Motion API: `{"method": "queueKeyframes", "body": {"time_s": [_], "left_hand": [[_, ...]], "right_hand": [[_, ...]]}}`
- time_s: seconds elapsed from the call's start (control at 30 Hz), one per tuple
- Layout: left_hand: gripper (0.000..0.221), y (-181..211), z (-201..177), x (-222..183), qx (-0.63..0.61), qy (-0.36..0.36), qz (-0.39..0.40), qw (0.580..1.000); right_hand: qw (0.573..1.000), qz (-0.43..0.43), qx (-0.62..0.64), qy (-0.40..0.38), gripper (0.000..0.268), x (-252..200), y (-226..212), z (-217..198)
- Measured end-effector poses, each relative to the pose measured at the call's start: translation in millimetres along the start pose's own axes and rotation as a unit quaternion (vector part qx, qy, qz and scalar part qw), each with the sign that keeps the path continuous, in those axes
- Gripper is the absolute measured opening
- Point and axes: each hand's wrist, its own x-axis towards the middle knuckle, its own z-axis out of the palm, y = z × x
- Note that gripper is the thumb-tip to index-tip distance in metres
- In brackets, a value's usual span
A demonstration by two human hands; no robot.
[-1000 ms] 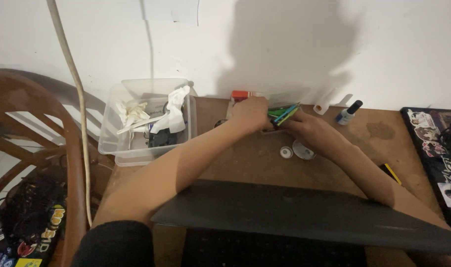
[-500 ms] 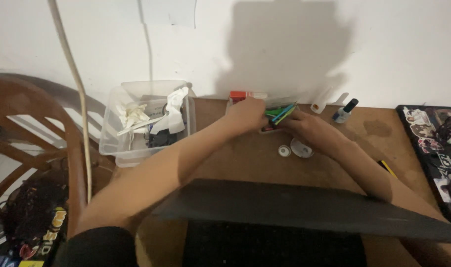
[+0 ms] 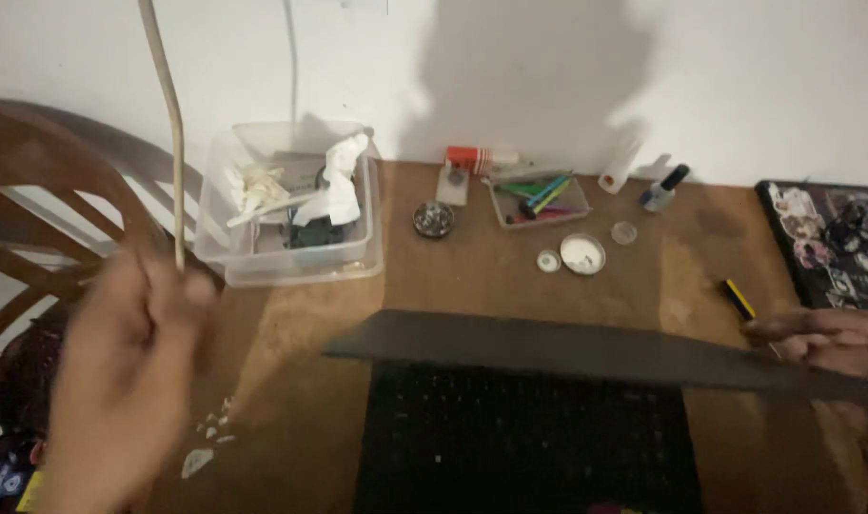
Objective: Disassembling a laptop by removing screws and prying off the keyboard and casing
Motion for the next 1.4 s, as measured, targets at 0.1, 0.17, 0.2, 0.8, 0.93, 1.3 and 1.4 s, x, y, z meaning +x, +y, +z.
{"method": "queueKeyframes", "body": {"time_s": [0.1, 0.17, 0.2, 0.8, 0.93, 1.3, 1.4], "left_hand": [[0.016, -47.8, 28.1, -46.9, 0.02, -0.03, 0.156, 0.987], [0.037, -71.8, 63.0, -75.9, 0.148, -0.079, 0.011, 0.986], [0.037, -77.7, 72.6, -80.1, 0.15, -0.08, 0.008, 0.985], [0.13, -111.5, 126.7, -109.9, 0.314, -0.131, 0.091, 0.936], [0.132, -110.6, 126.7, -107.8, 0.305, -0.141, 0.064, 0.94], [0.115, -110.2, 117.4, -101.8, 0.33, -0.139, 0.097, 0.929], [0.083, -121.8, 109.4, -82.1, 0.302, -0.095, 0.104, 0.943]], "right_hand": [[0.937, -0.341, 0.015, 0.075, 0.05, -64.5, 43.5, 86.9], [0.797, -0.596, 0.094, -0.011, 0.084, -39.8, 73.4, 104.0], [0.799, -0.594, 0.095, -0.013, 0.084, -40.1, 70.8, 124.5], [0.617, -0.706, -0.076, 0.339, 0.08, -37.9, -23.8, 183.4], [0.692, -0.609, -0.031, 0.386, 0.084, -30.7, -35.2, 186.1], [0.887, -0.294, 0.051, 0.353, 0.107, -83.3, -27.4, 196.0], [0.841, -0.401, -0.096, 0.351, 0.055, -75.9, 10.2, 172.0]]}}
